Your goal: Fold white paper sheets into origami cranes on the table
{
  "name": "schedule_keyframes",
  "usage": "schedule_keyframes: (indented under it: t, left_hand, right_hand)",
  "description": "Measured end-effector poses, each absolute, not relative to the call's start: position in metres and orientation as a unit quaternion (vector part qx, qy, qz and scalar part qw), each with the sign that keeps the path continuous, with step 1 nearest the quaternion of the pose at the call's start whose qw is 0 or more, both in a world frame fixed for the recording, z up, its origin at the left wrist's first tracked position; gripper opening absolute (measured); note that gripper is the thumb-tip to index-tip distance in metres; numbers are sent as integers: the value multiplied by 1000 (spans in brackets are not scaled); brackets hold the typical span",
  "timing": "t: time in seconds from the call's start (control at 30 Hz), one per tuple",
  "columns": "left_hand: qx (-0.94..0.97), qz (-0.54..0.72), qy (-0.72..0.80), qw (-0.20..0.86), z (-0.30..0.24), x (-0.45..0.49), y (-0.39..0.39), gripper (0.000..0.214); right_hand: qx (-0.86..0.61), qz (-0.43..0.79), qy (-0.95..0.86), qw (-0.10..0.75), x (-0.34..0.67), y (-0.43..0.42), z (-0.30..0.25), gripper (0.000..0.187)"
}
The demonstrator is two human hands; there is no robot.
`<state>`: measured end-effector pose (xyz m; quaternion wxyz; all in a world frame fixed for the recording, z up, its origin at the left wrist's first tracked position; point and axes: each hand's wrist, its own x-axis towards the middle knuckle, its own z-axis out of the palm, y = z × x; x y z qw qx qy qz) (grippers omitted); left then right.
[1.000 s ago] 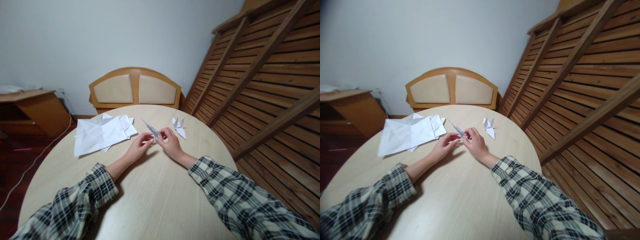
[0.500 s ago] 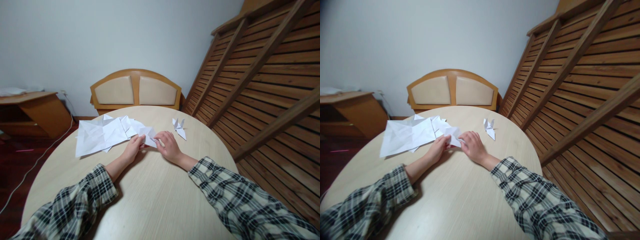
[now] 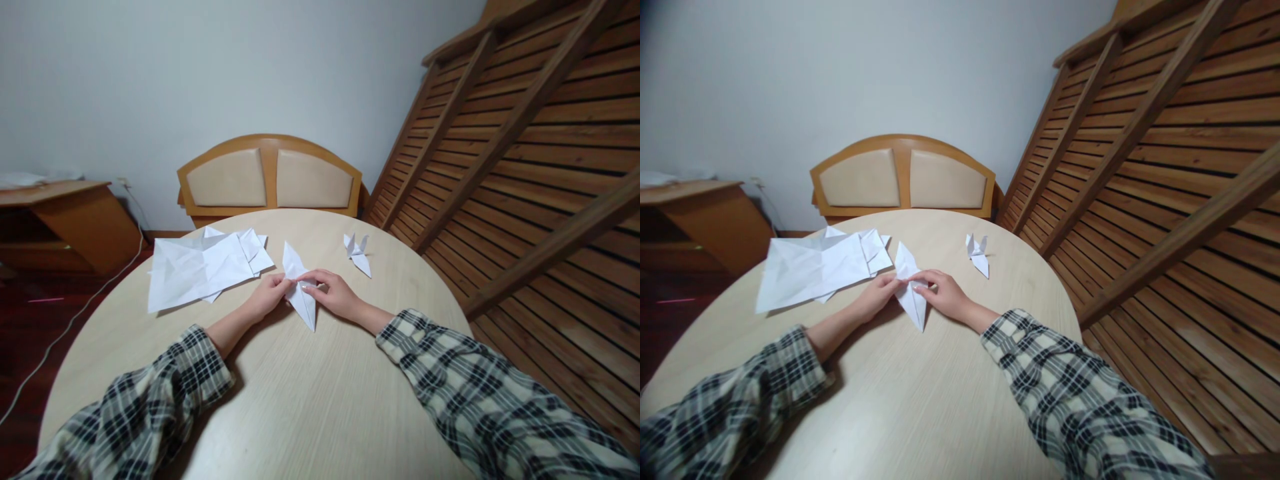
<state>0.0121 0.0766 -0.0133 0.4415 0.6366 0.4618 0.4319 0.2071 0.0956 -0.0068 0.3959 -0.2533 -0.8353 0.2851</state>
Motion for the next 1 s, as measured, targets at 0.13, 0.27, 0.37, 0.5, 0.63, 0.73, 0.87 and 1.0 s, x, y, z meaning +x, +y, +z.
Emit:
schedule_keyframes:
  t: [0.13,0.27,0.37,0.5,0.63,0.73,0.87,1.0]
  left_hand:
    - [693,408,477,354,-10,4,81,35]
    - [701,452,494,244,-13,-3,87,32]
    - [688,494,512,146,-17,-5,88,40]
    - [771,420,477,42,-18,-2,83,31]
    - [844,320,429,32,-17,0,81,19]
    - [852,293,428,66,-17,1,81,18]
    - [841,290,444,108,-18,1,81,19]
    - [839,286,448,117,-18,0,82,20]
  right_hand:
    - [-279,351,-795,409,207,100,-13,19]
    - [-301,382,-764,424,207,107,-21,20]
    - [-333,377,-758,415,207,111,-25,21]
    - [-370,332,-785,369,208,113,-26,21]
    - [-392,249,-820,336,208,114,-25,19]
    - [-394,203,-839,315,208,115,-25,18]
    - [-405,167,-845,308,210,116,-28,17]
    - [-395,158,-845,324,211,116,-31,16]
